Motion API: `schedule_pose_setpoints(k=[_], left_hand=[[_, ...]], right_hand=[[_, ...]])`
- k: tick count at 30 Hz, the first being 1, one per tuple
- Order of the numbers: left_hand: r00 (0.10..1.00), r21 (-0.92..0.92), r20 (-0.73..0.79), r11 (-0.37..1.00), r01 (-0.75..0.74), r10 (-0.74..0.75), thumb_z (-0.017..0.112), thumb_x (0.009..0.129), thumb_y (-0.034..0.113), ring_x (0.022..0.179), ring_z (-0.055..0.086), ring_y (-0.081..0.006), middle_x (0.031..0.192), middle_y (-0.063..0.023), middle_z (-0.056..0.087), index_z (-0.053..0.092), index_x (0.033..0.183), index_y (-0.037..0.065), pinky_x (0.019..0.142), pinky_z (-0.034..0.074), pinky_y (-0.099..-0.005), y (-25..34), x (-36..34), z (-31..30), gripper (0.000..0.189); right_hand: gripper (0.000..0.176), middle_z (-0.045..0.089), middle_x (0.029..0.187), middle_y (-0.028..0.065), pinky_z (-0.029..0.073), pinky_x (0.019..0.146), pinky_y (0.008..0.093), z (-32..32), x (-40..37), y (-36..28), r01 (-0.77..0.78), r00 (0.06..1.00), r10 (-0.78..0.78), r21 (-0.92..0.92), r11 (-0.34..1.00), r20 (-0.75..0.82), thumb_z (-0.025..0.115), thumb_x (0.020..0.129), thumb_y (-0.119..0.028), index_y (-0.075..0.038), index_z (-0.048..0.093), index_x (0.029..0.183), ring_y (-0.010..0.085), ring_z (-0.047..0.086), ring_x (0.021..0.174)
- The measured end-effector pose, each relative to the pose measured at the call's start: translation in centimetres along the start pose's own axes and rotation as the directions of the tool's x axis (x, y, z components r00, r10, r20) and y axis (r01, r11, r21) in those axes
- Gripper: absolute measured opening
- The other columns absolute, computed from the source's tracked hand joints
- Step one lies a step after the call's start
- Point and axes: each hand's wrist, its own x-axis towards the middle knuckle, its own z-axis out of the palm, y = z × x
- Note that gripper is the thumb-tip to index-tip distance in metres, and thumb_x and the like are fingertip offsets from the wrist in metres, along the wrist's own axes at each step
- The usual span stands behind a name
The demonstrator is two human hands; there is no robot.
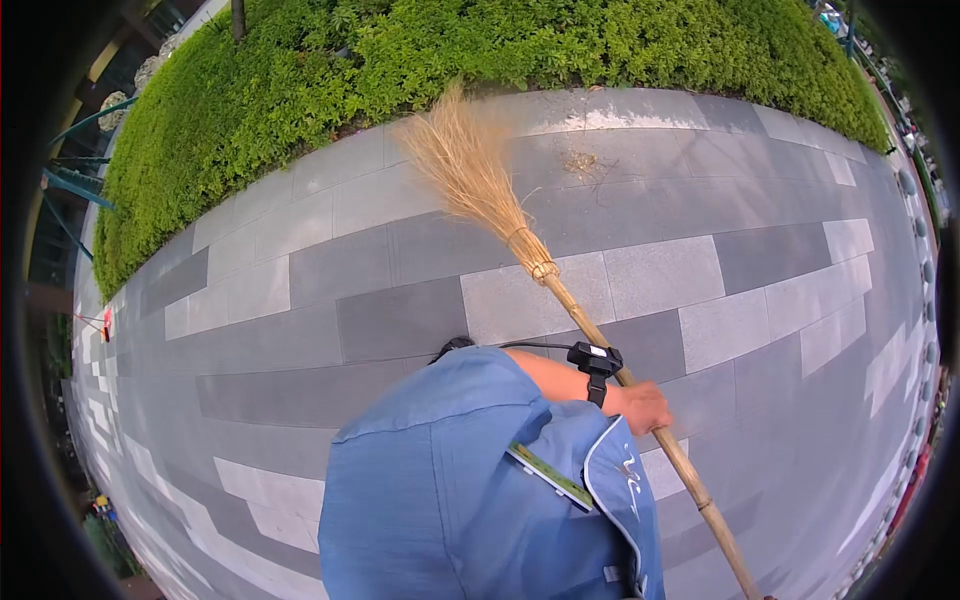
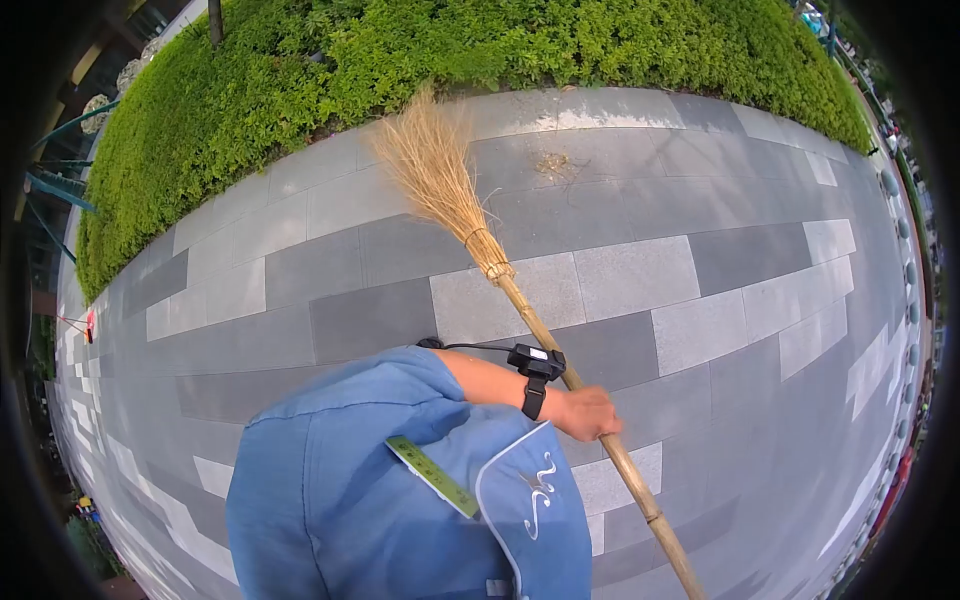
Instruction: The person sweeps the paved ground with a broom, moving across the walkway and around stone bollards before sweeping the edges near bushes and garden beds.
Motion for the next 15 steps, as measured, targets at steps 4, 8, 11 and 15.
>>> schedule_pose_setpoints(k=[4, 8, 11, 15], left_hand=[[0.971, 0.095, 0.033, 0.968, 0.234, -0.238, 0.055, 0.059, 0.010, 0.054, 0.054, -0.0305, 0.054, -0.0103, 0.054, 0.052, 0.067, 0.010, 0.046, 0.040, -0.0399, -0.3, 2.3, 1.1, 0.009], [0.954, 0.098, -0.040, 0.949, 0.299, -0.296, 0.055, 0.058, 0.010, 0.052, 0.054, -0.0295, 0.053, -0.0097, 0.053, 0.053, 0.069, 0.011, 0.045, 0.040, -0.0396, -2.5, 4.9, 3.3, 0.011], [0.954, 0.129, -0.091, 0.947, 0.294, -0.284, 0.055, 0.058, 0.010, 0.050, 0.054, -0.0289, 0.052, -0.0092, 0.052, 0.053, 0.068, 0.011, 0.044, 0.040, -0.0389, -4.1, 8.5, 3.3, 0.010], [0.983, 0.113, -0.088, 0.979, 0.171, -0.162, 0.055, 0.059, 0.012, 0.049, 0.054, -0.0291, 0.051, -0.0096, 0.052, 0.053, 0.065, 0.012, 0.044, 0.041, -0.0386, -7.9, 16.2, 1.6, 0.007]], right_hand=[[0.030, 0.018, 0.046, -0.0015, 0.025, 0.048, 0.0314, 8.5, 6.3, -1.4, -0.296, 0.941, 0.169, 0.475, 0.829, 0.292, 0.039, 0.074, -0.003, -0.015, 0.024, 0.050, 0.0128, 0.020, 0.042], [0.027, 0.020, 0.046, -0.0006, 0.024, 0.046, 0.0262, 11.3, 14.4, -0.3, -0.400, 0.868, 0.207, 0.389, 0.830, 0.451, 0.036, 0.086, -0.005, -0.007, 0.031, 0.060, 0.0098, 0.020, 0.040], [0.027, 0.020, 0.046, -0.0001, 0.026, 0.047, 0.0253, 13.5, 17.2, -0.7, -0.341, 0.899, 0.175, 0.391, 0.855, 0.402, 0.035, 0.087, -0.005, -0.007, 0.031, 0.060, 0.0099, 0.022, 0.039], [0.030, 0.019, 0.047, -0.0003, 0.027, 0.048, 0.0263, 14.7, 21.9, -1.5, -0.260, 0.935, 0.119, 0.419, 0.870, 0.335, 0.033, 0.086, -0.004, -0.009, 0.028, 0.057, 0.0108, 0.023, 0.041]])
